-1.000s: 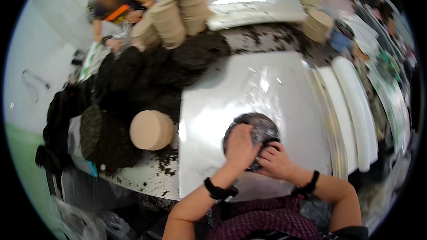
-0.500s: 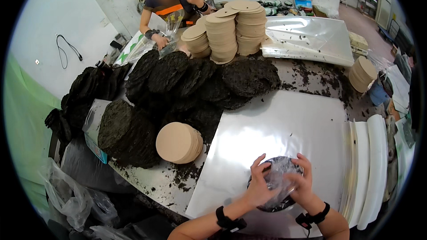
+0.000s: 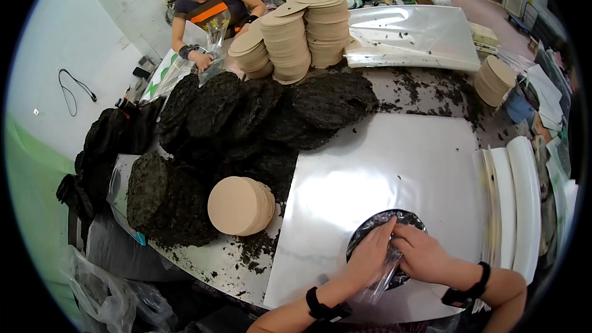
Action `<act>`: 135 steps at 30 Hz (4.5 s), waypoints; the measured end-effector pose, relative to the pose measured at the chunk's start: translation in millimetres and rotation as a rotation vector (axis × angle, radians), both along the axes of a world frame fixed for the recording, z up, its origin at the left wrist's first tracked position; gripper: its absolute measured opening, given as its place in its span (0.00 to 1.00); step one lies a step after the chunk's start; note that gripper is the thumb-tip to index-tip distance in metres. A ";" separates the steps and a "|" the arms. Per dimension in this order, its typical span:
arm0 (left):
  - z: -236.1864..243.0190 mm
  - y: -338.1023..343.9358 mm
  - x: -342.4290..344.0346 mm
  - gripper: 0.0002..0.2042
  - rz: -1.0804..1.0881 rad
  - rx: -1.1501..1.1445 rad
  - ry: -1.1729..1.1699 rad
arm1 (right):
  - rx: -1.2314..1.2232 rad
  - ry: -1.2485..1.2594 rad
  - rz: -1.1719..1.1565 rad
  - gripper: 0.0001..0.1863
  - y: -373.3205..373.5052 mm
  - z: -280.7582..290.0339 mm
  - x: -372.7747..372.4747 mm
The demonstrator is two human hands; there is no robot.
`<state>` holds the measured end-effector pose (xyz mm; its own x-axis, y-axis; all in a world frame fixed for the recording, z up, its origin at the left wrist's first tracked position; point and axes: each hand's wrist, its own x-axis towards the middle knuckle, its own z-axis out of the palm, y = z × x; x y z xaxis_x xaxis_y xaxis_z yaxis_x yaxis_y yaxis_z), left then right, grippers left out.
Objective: The person is wrapping compressed tea cakes by placing them on plastic sheets over a mold, pressing them into shape, and then folding paper layers and labels around each cake.
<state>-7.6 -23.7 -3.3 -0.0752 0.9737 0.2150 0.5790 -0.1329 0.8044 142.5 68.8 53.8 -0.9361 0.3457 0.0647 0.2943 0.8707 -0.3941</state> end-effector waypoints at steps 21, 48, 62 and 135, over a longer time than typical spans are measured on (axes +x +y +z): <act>-21.1 16.7 52.8 0.41 -0.139 -0.074 0.684 | 0.289 0.280 -0.616 0.14 48.3 -52.7 295.7; 1.4 0.3 45.0 0.41 -0.108 0.062 0.570 | 0.567 -0.325 -1.147 0.30 229.9 -103.3 394.8; -3.1 -25.2 25.8 0.41 -0.092 0.030 0.400 | 0.548 0.728 -1.467 0.29 254.1 92.9 489.9; -24.1 -177.2 -138.6 0.05 -0.403 -0.235 0.282 | -0.799 -0.010 -0.200 0.39 60.0 41.9 -38.8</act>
<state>-146.2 -200.9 -27.3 0.3430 0.9378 -0.0542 0.7172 -0.2242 0.6599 103.7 128.8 95.7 -0.8512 0.4440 -0.2798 0.4210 0.2595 -0.8692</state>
